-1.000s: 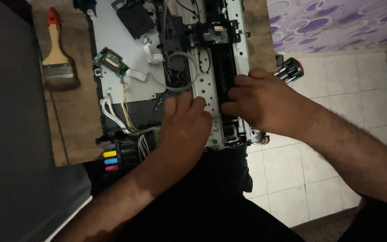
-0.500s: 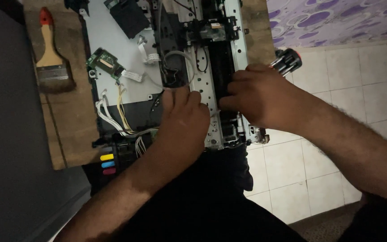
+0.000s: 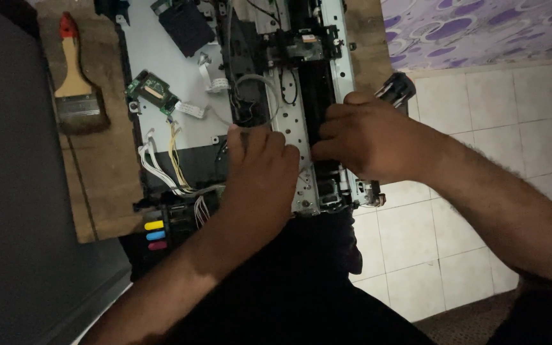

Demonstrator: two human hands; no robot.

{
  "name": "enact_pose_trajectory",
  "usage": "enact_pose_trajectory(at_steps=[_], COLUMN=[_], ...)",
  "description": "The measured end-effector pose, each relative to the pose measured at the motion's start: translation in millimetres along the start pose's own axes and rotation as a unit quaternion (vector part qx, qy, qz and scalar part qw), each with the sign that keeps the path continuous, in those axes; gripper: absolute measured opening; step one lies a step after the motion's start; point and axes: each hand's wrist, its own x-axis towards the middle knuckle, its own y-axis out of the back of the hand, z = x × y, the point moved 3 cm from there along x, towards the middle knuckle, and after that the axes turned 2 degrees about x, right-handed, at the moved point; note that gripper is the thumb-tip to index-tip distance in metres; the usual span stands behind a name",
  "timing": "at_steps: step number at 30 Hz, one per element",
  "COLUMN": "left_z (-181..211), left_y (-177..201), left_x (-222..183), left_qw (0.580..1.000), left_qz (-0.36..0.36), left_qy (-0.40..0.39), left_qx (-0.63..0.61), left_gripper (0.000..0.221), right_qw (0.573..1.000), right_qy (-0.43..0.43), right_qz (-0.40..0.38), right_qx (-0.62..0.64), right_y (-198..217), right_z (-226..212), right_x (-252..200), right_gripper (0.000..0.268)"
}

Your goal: Cleaning internal printer components with a brush and disassembling parts using a screwdriver

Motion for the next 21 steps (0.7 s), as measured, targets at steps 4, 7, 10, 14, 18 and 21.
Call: enact_pose_trajectory(at_steps=[4, 7, 10, 14, 18, 21], left_z=[5, 6, 3, 1, -2, 0], left_y=[-8, 0, 0, -4, -14, -19], left_x=[-3, -5, 2, 10, 16, 20], left_qw=[0.999, 0.994, 0.998, 0.998, 0.997, 0.997], left_qz=[-0.034, 0.100, 0.042, 0.005, 0.012, 0.022], left_qy=[-0.008, -0.041, -0.050, -0.068, -0.071, -0.076], left_qx=[0.002, 0.012, -0.014, -0.002, 0.012, -0.008], left_gripper=[0.021, 0.005, 0.012, 0.019, 0.027, 0.019], right_qw=[0.998, 0.997, 0.994, 0.993, 0.992, 0.995], right_qy=[0.004, 0.011, 0.012, 0.020, 0.021, 0.014], right_qz=[-0.002, -0.001, 0.014, 0.035, 0.031, 0.033], right_qx=[-0.068, -0.078, -0.108, -0.107, -0.123, -0.088], right_y=[-2, -3, 0, 1, -2, 1], right_z=[-1, -3, -7, -10, -10, -13], right_x=[-3, -4, -4, -6, -9, -8], right_gripper=[0.031, 0.030, 0.031, 0.034, 0.031, 0.030])
